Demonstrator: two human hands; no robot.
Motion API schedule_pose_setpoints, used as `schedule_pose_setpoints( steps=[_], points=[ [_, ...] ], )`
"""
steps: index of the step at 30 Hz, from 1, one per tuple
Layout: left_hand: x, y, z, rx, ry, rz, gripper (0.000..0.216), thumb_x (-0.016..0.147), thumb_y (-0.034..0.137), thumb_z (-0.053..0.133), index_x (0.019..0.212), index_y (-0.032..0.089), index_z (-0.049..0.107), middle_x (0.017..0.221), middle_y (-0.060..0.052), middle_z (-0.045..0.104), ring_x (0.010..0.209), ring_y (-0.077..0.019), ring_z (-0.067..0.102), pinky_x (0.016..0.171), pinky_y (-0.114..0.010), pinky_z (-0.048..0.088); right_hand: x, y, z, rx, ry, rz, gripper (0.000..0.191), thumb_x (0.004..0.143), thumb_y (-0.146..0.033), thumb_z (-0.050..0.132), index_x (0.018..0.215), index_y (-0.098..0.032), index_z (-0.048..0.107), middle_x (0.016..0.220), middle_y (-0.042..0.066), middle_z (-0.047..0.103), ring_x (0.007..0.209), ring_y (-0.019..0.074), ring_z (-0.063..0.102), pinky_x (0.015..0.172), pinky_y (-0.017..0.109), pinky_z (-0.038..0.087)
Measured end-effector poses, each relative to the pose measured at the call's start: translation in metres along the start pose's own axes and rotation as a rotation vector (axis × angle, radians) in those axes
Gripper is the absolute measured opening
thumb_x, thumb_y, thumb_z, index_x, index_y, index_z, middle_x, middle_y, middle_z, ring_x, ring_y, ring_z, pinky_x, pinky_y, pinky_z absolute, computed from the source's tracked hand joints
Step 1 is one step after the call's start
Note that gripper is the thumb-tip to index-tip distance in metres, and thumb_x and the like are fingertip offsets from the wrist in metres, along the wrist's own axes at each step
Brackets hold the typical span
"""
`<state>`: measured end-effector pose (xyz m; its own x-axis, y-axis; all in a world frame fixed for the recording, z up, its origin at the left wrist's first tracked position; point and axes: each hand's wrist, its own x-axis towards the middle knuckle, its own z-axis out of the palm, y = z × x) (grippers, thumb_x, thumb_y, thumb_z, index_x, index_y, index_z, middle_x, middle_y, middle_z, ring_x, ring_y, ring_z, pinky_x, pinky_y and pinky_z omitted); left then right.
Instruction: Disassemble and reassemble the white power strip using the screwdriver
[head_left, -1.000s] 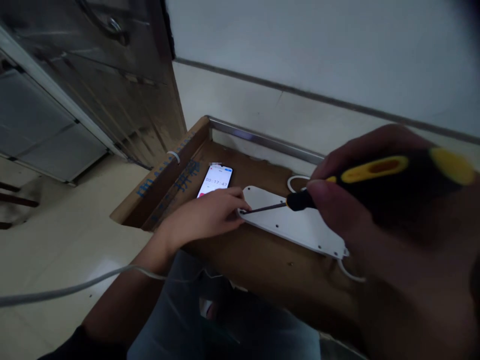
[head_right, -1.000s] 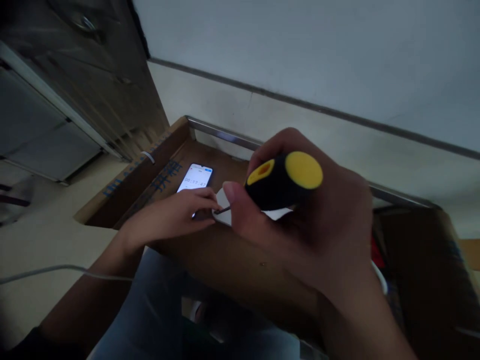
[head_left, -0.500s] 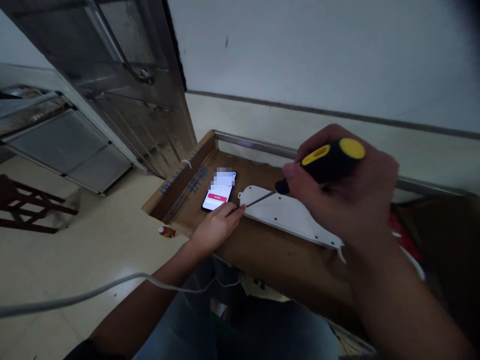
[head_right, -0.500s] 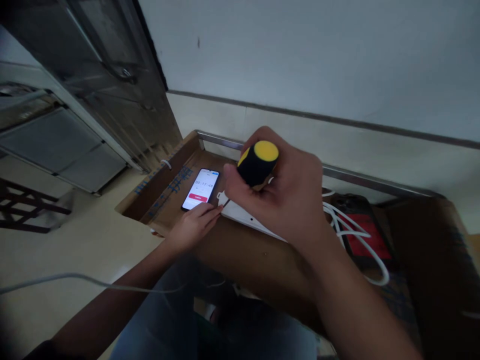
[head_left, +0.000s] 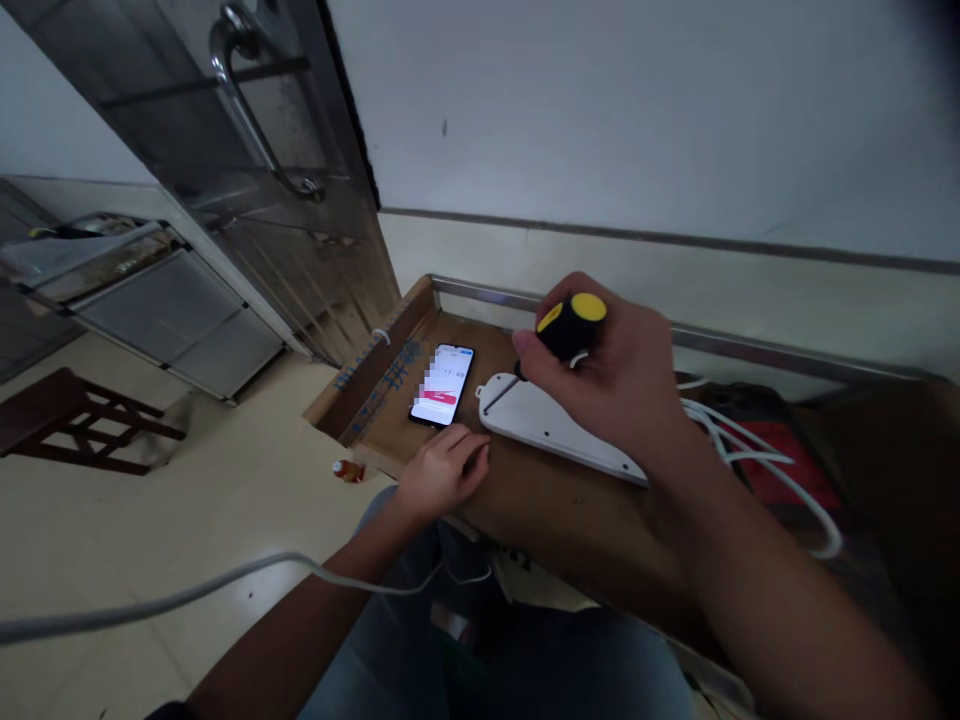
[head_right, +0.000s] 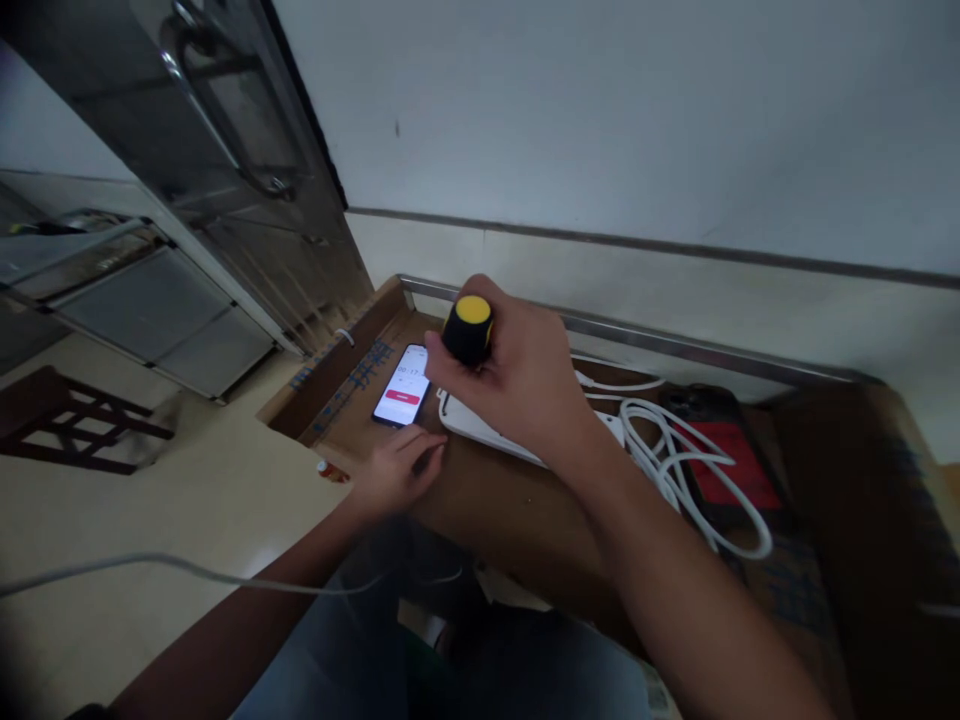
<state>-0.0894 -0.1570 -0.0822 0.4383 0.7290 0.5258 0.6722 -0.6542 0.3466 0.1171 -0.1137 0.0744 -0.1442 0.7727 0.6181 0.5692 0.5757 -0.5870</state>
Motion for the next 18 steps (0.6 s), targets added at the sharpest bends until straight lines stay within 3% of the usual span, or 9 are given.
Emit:
schedule_pose_setpoints(
  steps=[7,13,16,18],
  points=[
    [0.0,-0.002,-0.001,-0.012,-0.008,-0.033,0.018,0.101,0.02,0.054,0.101,0.017,0.071,0.085,-0.005,0.069,0.078,-0.0162,0.066,0.073,-0.028,0.054,0.001,-0.005,0.001,0.022,-0.023,-0.017,0.034,0.086,-0.048,0.066,0.084,-0.018,0.051,0.059,-0.004,0.049,0.053,0.005,0.038,0.057,0.023,0.033],
    [0.001,-0.003,-0.001,-0.066,-0.049,-0.082,0.017,0.1,0.02,0.053,0.1,0.018,0.07,0.088,-0.006,0.068,0.078,-0.0163,0.065,0.074,-0.028,0.053,0.007,-0.003,0.003,-0.022,-0.036,0.023,0.045,0.089,-0.059,0.064,0.082,-0.017,0.049,0.059,-0.002,0.049,0.052,0.0066,0.041,0.057,0.023,0.034],
    [0.0,-0.005,0.0,-0.117,-0.052,-0.113,0.016,0.098,0.021,0.055,0.099,0.02,0.071,0.09,-0.006,0.068,0.078,-0.0165,0.065,0.074,-0.028,0.052,0.013,0.004,0.015,-0.038,0.038,0.003,0.041,0.089,-0.056,0.064,0.091,-0.017,0.053,0.082,0.005,0.061,0.07,0.0123,0.054,0.068,0.028,0.045],
    [0.0,-0.005,0.001,-0.163,-0.038,-0.145,0.014,0.097,0.022,0.057,0.1,0.021,0.071,0.088,-0.005,0.068,0.077,-0.016,0.065,0.073,-0.028,0.052,0.016,0.009,0.028,-0.02,0.081,-0.043,0.043,0.093,-0.053,0.06,0.114,-0.017,0.053,0.106,0.01,0.064,0.086,0.0161,0.061,0.079,0.032,0.052]
  ],
)
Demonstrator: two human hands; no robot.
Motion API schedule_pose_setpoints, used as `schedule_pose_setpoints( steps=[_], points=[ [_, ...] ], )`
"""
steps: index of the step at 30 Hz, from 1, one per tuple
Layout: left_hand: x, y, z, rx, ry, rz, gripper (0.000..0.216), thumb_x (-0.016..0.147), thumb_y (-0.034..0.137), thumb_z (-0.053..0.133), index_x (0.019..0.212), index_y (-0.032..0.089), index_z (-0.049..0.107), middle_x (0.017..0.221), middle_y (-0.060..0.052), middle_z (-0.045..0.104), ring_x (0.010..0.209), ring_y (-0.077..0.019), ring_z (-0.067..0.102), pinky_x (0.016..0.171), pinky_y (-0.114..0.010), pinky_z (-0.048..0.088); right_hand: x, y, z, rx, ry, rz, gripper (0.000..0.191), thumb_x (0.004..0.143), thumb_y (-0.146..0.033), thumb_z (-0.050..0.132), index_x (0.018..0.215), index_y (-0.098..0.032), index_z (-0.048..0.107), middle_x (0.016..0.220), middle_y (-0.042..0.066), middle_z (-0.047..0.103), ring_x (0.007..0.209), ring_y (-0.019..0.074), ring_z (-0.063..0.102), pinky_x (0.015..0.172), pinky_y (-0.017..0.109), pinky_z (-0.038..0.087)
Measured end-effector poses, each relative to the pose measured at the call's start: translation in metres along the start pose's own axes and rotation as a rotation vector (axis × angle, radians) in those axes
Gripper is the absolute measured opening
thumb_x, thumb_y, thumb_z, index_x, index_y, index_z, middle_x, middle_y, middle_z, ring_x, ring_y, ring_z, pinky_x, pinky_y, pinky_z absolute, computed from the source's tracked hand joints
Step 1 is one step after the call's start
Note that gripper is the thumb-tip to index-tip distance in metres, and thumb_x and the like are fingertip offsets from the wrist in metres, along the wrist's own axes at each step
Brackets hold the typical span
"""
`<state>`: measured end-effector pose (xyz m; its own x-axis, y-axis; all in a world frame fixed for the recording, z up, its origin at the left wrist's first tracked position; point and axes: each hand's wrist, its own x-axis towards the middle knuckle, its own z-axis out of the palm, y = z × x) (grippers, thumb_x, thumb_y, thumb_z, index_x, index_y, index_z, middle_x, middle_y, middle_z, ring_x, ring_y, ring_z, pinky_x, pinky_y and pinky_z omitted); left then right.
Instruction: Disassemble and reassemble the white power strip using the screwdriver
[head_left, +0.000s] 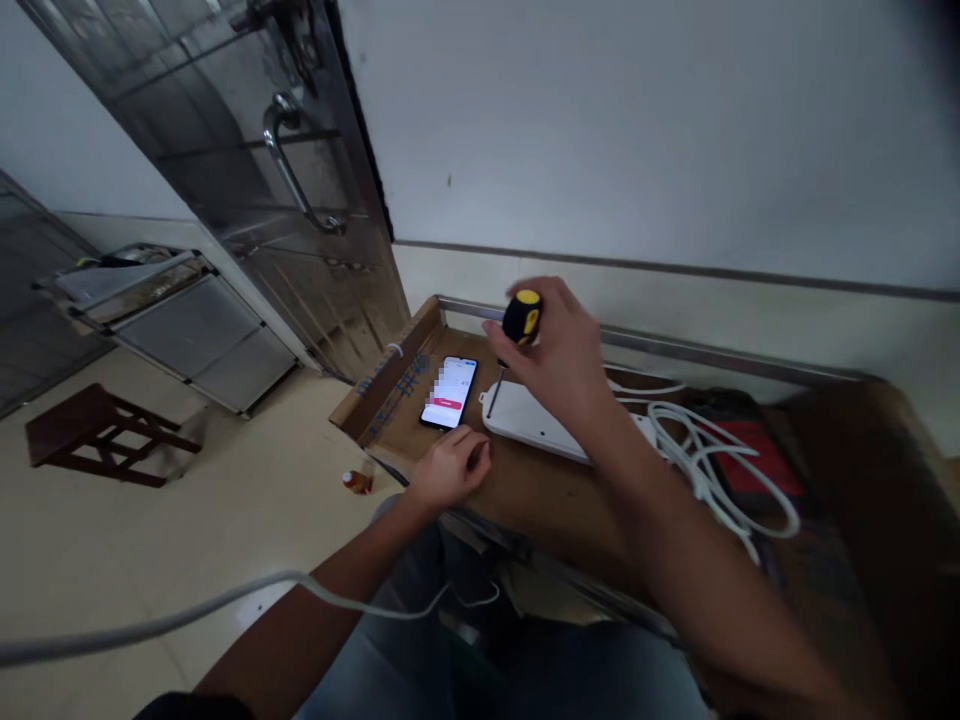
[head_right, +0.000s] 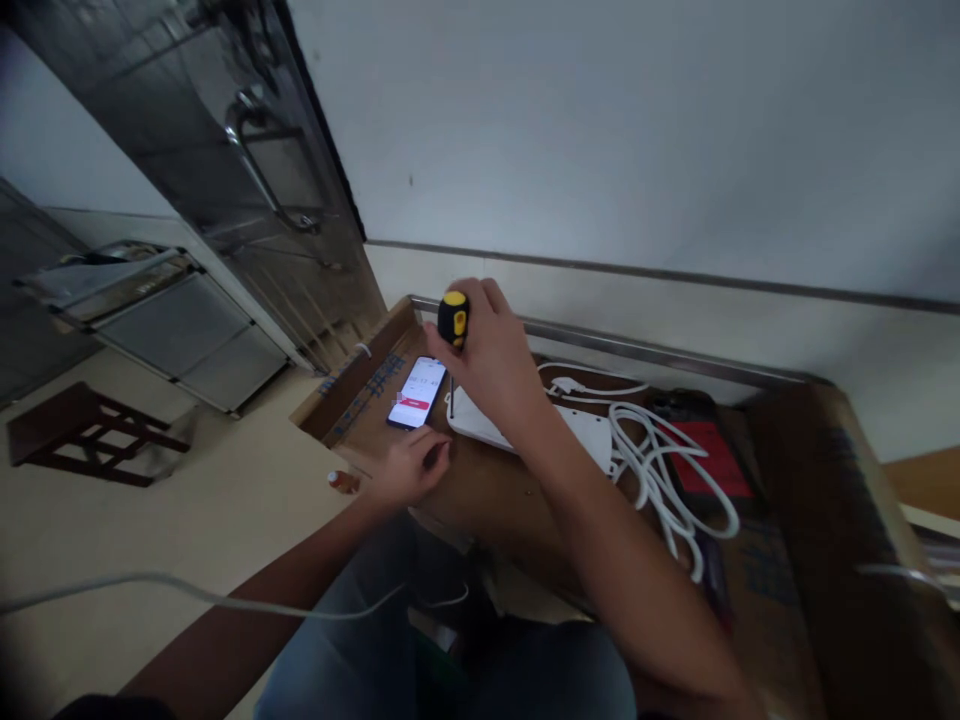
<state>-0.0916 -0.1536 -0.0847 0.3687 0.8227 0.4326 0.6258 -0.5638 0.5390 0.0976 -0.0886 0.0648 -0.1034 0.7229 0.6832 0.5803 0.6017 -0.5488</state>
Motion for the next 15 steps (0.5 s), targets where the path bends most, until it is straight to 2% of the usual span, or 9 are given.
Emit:
schedule_pose_setpoints(
  steps=[2,4,6,8,11,13,15],
  points=[
    [0.002,0.003,0.002,-0.062,0.031,-0.05,0.016,0.097,0.023,0.058,0.108,0.021,0.069,0.085,-0.003,0.067,0.073,-0.0142,0.064,0.071,-0.026,0.051,0.0,0.003,0.012,0.04,-0.01,-0.054,0.053,0.098,-0.053,0.053,0.137,-0.02,0.044,0.111,0.009,0.065,0.085,0.0151,0.062,0.08,0.032,0.054],
    [0.009,0.008,0.006,-0.136,0.088,-0.121,0.025,0.099,0.026,0.058,0.123,0.02,0.062,0.083,0.0,0.066,0.068,-0.0118,0.063,0.065,-0.023,0.049,-0.001,0.003,0.018,0.074,-0.023,-0.105,0.056,0.099,-0.057,0.051,0.142,-0.022,0.042,0.111,0.008,0.066,0.088,0.0154,0.064,0.08,0.032,0.056],
    [0.019,0.015,0.011,-0.21,0.159,-0.196,0.033,0.1,0.031,0.06,0.131,0.019,0.054,0.082,0.002,0.065,0.064,-0.0101,0.061,0.059,-0.02,0.047,-0.004,0.0,0.018,0.1,-0.038,-0.154,0.055,0.099,-0.059,0.052,0.139,-0.022,0.047,0.116,0.009,0.065,0.097,0.0171,0.066,0.084,0.033,0.057],
    [0.03,0.019,0.017,-0.272,0.217,-0.25,0.032,0.099,0.035,0.063,0.125,0.019,0.055,0.08,0.003,0.063,0.063,-0.0097,0.06,0.058,-0.02,0.045,-0.007,-0.003,0.011,0.128,-0.055,-0.194,0.049,0.102,-0.054,0.045,0.14,-0.022,0.049,0.122,0.01,0.064,0.106,0.0171,0.066,0.09,0.034,0.058],
    [0.042,0.018,0.024,-0.332,0.274,-0.296,0.02,0.1,0.038,0.063,0.105,0.019,0.061,0.072,0.004,0.06,0.061,-0.0099,0.056,0.059,-0.021,0.043,-0.006,-0.006,-0.001,0.172,-0.069,-0.21,0.045,0.107,-0.043,0.033,0.144,-0.023,0.048,0.13,0.009,0.063,0.111,0.0133,0.065,0.097,0.032,0.058],
    [0.045,0.014,0.025,-0.346,0.304,-0.304,0.02,0.1,0.038,0.063,0.094,0.019,0.063,0.07,0.004,0.059,0.062,-0.0104,0.054,0.061,-0.022,0.042,-0.001,-0.007,-0.007,0.185,-0.079,-0.193,0.041,0.106,-0.042,0.04,0.141,-0.023,0.051,0.126,0.007,0.065,0.106,0.0109,0.066,0.095,0.029,0.058],
    [0.044,0.011,0.024,-0.346,0.327,-0.29,0.021,0.1,0.036,0.064,0.089,0.018,0.066,0.078,0.001,0.062,0.068,-0.0114,0.056,0.065,-0.023,0.045,0.004,-0.007,-0.009,0.176,-0.07,-0.164,0.037,0.1,-0.046,0.056,0.129,-0.022,0.058,0.112,0.005,0.068,0.094,0.0094,0.064,0.085,0.026,0.056]
  ],
)
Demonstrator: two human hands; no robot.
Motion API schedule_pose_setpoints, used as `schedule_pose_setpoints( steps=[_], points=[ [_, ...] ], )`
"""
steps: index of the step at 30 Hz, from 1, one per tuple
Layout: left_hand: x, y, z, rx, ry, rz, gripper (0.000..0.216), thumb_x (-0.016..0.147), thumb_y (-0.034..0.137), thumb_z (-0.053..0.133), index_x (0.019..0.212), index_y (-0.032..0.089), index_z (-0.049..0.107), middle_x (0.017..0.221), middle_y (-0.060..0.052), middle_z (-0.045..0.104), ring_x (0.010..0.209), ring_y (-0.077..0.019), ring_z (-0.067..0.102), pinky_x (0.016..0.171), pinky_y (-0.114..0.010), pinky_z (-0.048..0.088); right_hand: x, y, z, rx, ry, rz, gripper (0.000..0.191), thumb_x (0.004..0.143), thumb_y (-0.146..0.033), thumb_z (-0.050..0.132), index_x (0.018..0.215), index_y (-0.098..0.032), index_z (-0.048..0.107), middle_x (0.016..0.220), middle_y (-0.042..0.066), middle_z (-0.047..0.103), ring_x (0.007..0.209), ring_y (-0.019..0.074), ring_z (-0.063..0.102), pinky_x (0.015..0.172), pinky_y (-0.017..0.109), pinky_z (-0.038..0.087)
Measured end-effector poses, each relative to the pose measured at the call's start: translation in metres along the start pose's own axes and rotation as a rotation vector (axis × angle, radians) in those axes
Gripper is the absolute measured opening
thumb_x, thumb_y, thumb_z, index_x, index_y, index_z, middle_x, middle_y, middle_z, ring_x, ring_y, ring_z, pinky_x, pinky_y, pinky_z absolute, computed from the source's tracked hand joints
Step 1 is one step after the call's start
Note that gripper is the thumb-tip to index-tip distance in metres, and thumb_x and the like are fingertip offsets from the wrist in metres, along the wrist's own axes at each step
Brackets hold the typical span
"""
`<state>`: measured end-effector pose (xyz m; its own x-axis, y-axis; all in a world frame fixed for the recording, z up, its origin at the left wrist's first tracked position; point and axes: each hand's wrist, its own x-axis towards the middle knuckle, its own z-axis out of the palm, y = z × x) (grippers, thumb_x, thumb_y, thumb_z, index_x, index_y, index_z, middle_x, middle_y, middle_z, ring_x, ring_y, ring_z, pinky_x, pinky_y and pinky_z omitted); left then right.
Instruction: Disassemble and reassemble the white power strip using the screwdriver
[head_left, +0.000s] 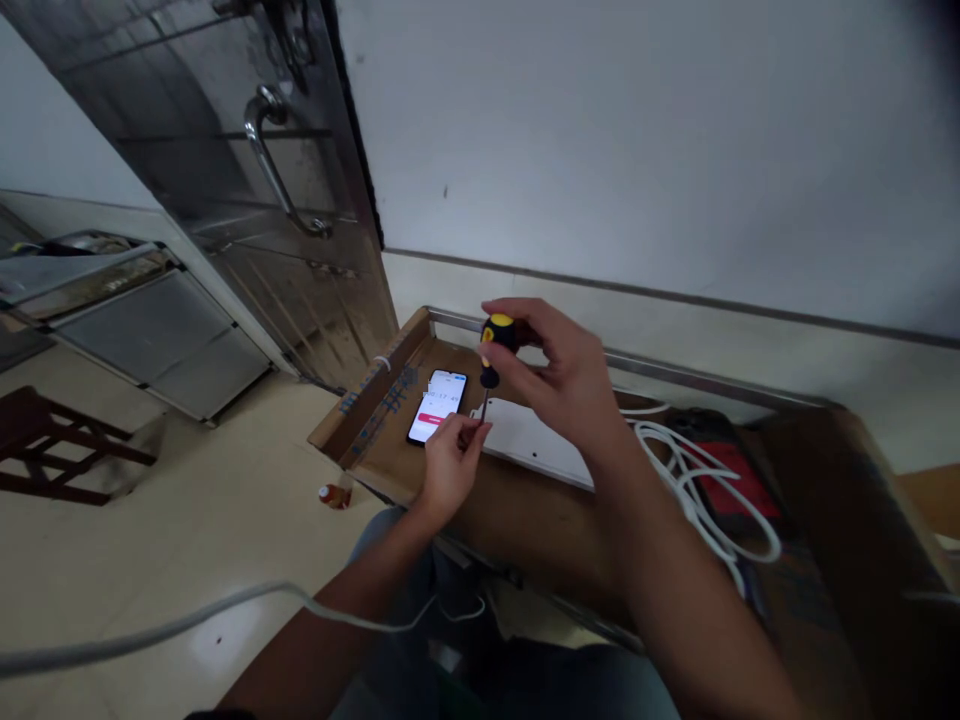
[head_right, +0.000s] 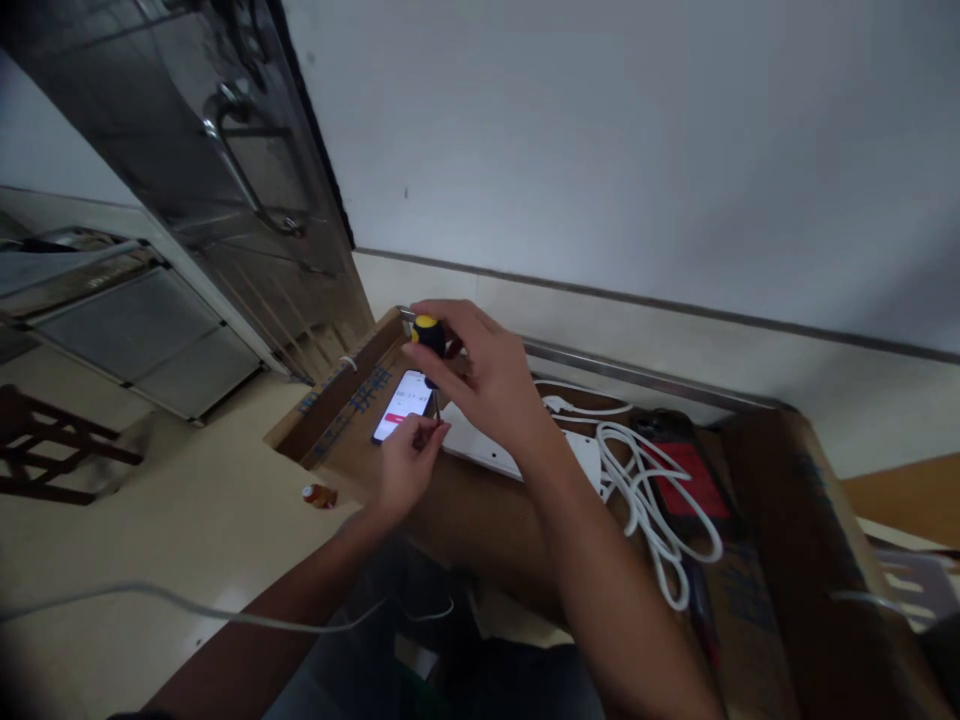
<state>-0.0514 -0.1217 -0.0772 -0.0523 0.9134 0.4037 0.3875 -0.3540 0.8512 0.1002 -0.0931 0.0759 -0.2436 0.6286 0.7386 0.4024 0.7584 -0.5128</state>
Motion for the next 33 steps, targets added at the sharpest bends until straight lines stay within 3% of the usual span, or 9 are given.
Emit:
schedule_pose_setpoints(
  steps=[4,8,10,14,17,20,24,30,33],
  points=[
    [-0.001,0.0,-0.003,-0.008,-0.011,0.045,0.017,0.101,0.032,0.062,0.093,0.019,0.07,0.098,-0.006,0.065,0.082,-0.0146,0.062,0.074,-0.026,0.051,0.006,-0.001,-0.003,-0.083,0.065,0.046,0.048,0.084,-0.055,0.077,0.11,-0.019,0.059,0.097,0.003,0.063,0.083,0.0095,0.057,0.075,0.025,0.052],
    [-0.002,0.002,-0.003,-0.016,-0.06,0.053,0.019,0.103,0.027,0.056,0.102,0.02,0.073,0.099,-0.007,0.068,0.086,-0.0169,0.065,0.08,-0.029,0.054,0.006,-0.003,-0.014,0.115,-0.194,0.016,0.05,0.102,-0.044,0.052,0.148,-0.025,0.046,0.138,0.01,0.057,0.114,0.0126,0.063,0.091,0.027,0.057],
    [-0.003,0.003,-0.002,-0.021,-0.073,0.05,0.021,0.103,0.026,0.054,0.104,0.02,0.074,0.1,-0.008,0.069,0.089,-0.0175,0.066,0.083,-0.03,0.054,0.006,-0.003,-0.019,0.21,-0.273,0.0,0.048,0.106,-0.036,0.043,0.153,-0.029,0.044,0.138,0.008,0.058,0.113,0.0099,0.064,0.095,0.026,0.057],
    [-0.004,0.003,-0.002,-0.035,-0.038,-0.001,0.02,0.098,0.033,0.066,0.112,0.019,0.069,0.095,-0.005,0.069,0.076,-0.0141,0.063,0.073,-0.027,0.052,0.005,-0.003,-0.014,0.044,-0.149,-0.011,0.041,0.097,-0.042,0.064,0.136,-0.028,0.062,0.112,0.004,0.065,0.095,0.0079,0.063,0.087,0.023,0.054],
    [-0.004,0.001,-0.002,-0.051,-0.002,-0.061,0.026,0.091,0.039,0.074,0.102,0.018,0.065,0.077,0.001,0.064,0.063,-0.0109,0.055,0.061,-0.023,0.045,0.003,-0.006,-0.002,-0.084,-0.029,-0.009,0.036,0.091,-0.049,0.07,0.112,-0.02,0.068,0.1,0.005,0.062,0.083,0.0091,0.057,0.077,0.024,0.05],
    [-0.002,-0.001,-0.002,-0.07,0.002,-0.092,0.025,0.095,0.041,0.068,0.086,0.018,0.062,0.066,0.004,0.056,0.059,-0.0102,0.051,0.058,-0.022,0.04,0.0,-0.009,0.001,-0.083,-0.106,-0.058,0.04,0.097,-0.047,0.06,0.125,-0.018,0.061,0.117,0.009,0.063,0.096,0.0129,0.06,0.084,0.027,0.052],
    [-0.002,-0.002,-0.002,-0.089,-0.023,-0.109,0.027,0.096,0.043,0.065,0.085,0.018,0.061,0.066,0.004,0.057,0.059,-0.0104,0.051,0.057,-0.022,0.039,-0.001,-0.01,-0.011,-0.022,-0.213,-0.134,0.041,0.106,-0.038,0.04,0.142,-0.024,0.051,0.13,0.007,0.061,0.108,0.01,0.062,0.093,0.024,0.054],
    [-0.002,-0.004,-0.002,-0.049,-0.065,-0.098,0.028,0.099,0.045,0.062,0.091,0.018,0.066,0.072,0.001,0.062,0.064,-0.0122,0.053,0.061,-0.024,0.04,0.0,-0.008,-0.019,-0.081,-0.112,-0.03,0.044,0.098,-0.052,0.058,0.135,-0.028,0.059,0.111,0.005,0.06,0.086,0.0087,0.057,0.08,0.025,0.052],
    [-0.002,-0.003,-0.003,-0.029,-0.079,-0.091,0.029,0.1,0.046,0.061,0.097,0.019,0.07,0.072,0.001,0.064,0.063,-0.0128,0.053,0.06,-0.024,0.041,0.001,-0.004,-0.022,-0.037,-0.137,-0.05,0.047,0.102,-0.051,0.05,0.14,-0.024,0.059,0.125,0.01,0.058,0.104,0.0131,0.059,0.093,0.03,0.055]
  ],
)
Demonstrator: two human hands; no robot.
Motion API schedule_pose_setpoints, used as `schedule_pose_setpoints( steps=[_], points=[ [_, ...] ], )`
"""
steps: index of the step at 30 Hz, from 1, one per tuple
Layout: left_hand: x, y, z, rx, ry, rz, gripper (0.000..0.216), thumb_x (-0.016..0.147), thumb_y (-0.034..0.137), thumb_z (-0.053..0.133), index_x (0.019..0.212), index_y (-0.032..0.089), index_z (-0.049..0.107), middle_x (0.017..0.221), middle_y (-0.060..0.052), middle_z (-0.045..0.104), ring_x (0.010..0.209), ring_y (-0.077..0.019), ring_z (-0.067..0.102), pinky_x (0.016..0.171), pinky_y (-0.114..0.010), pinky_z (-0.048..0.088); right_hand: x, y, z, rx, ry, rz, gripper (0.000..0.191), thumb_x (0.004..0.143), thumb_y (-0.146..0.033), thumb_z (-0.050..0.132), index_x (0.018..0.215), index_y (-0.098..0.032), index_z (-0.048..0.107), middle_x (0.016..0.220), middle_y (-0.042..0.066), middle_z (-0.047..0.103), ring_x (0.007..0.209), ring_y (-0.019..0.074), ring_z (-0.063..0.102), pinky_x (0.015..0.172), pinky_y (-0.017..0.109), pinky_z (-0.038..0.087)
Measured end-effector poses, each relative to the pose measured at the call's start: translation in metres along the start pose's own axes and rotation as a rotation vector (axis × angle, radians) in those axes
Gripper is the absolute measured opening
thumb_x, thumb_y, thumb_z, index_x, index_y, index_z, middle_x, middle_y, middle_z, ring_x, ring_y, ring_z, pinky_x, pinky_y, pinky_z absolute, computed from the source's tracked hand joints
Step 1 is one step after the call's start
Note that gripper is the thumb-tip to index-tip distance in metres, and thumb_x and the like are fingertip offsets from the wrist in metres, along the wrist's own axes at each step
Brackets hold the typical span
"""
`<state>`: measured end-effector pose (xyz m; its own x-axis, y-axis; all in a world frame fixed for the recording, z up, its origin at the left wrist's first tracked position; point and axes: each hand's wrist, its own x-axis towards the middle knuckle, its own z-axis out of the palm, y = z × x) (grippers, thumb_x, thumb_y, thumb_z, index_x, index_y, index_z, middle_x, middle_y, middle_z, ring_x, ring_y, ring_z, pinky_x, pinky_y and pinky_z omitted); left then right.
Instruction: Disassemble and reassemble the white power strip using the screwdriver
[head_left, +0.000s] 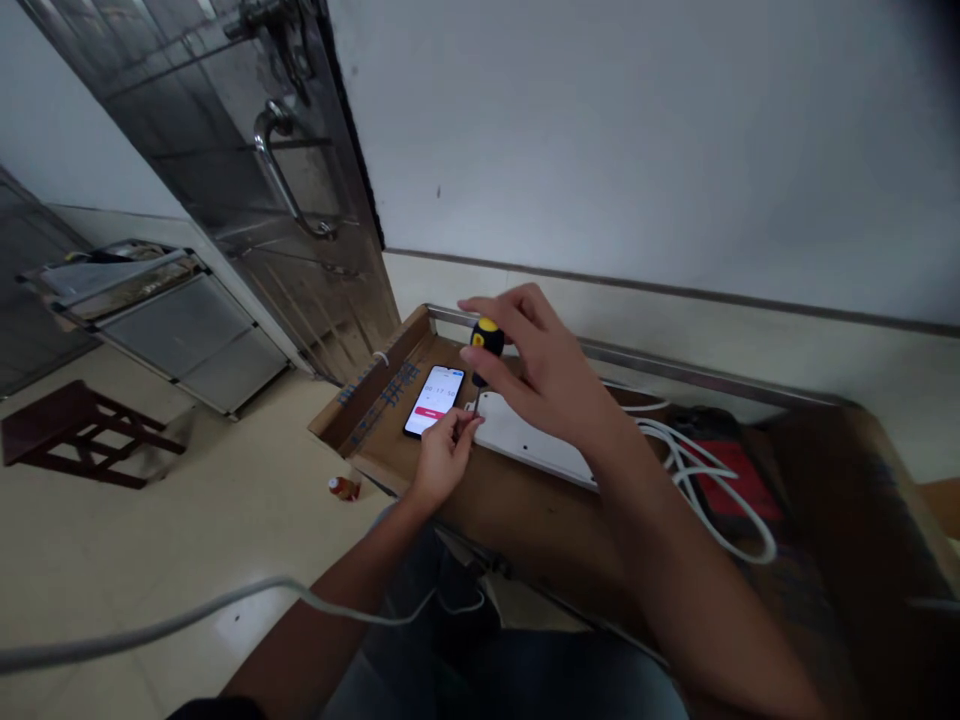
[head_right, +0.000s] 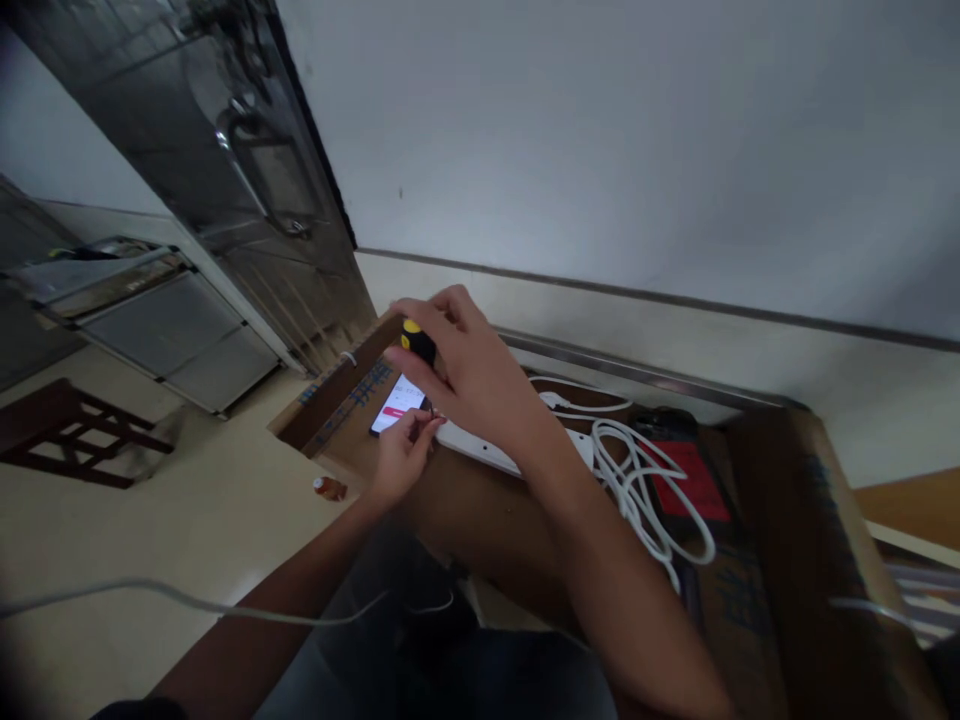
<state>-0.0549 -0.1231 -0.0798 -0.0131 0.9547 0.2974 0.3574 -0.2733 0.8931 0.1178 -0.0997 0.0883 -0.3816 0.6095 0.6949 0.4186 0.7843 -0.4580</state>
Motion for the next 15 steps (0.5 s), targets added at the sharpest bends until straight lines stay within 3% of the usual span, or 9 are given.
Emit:
schedule_pose_setpoints(
  steps=[2,5,8,11,15],
  points=[
    [0.0,0.002,-0.001,0.009,-0.007,0.005,0.03,0.101,0.046,0.058,0.101,0.019,0.072,0.068,0.001,0.061,0.058,-0.0125,0.052,0.058,-0.024,0.04,0.001,0.003,-0.004,0.093,-0.065,-0.028,0.049,0.105,-0.044,0.04,0.148,-0.023,0.051,0.138,0.011,0.057,0.116,0.014,0.059,0.099,0.031,0.055],
    [0.0,0.006,-0.002,0.023,-0.013,0.025,0.031,0.102,0.045,0.056,0.105,0.019,0.073,0.07,0.001,0.064,0.058,-0.0124,0.053,0.059,-0.024,0.041,0.002,0.006,-0.006,0.148,-0.093,0.003,0.045,0.105,-0.044,0.043,0.145,-0.025,0.052,0.13,0.007,0.063,0.102,0.0093,0.062,0.087,0.025,0.055],
    [0.002,0.006,-0.001,0.033,0.016,0.044,0.027,0.098,0.044,0.062,0.106,0.019,0.071,0.078,0.0,0.067,0.065,-0.013,0.055,0.065,-0.025,0.044,0.003,0.008,0.002,0.134,-0.002,0.074,0.042,0.097,-0.054,0.059,0.123,-0.021,0.059,0.112,0.004,0.065,0.089,0.007,0.059,0.081,0.023,0.052],
    [0.006,0.003,-0.001,0.027,0.059,0.042,0.029,0.094,0.045,0.068,0.105,0.019,0.066,0.076,0.002,0.062,0.067,-0.0127,0.053,0.066,-0.024,0.044,0.003,0.009,0.016,0.102,0.119,0.166,0.051,0.09,-0.063,0.065,0.111,-0.018,0.055,0.102,0.004,0.062,0.08,0.007,0.054,0.076,0.025,0.048],
    [0.008,-0.001,-0.001,0.025,0.049,0.037,0.028,0.097,0.046,0.064,0.095,0.018,0.065,0.075,0.002,0.062,0.066,-0.0123,0.052,0.064,-0.023,0.042,0.003,0.007,0.02,0.097,0.162,0.17,0.059,0.088,-0.068,0.065,0.114,-0.016,0.053,0.115,0.01,0.061,0.089,0.0111,0.057,0.081,0.03,0.051]
  ],
)
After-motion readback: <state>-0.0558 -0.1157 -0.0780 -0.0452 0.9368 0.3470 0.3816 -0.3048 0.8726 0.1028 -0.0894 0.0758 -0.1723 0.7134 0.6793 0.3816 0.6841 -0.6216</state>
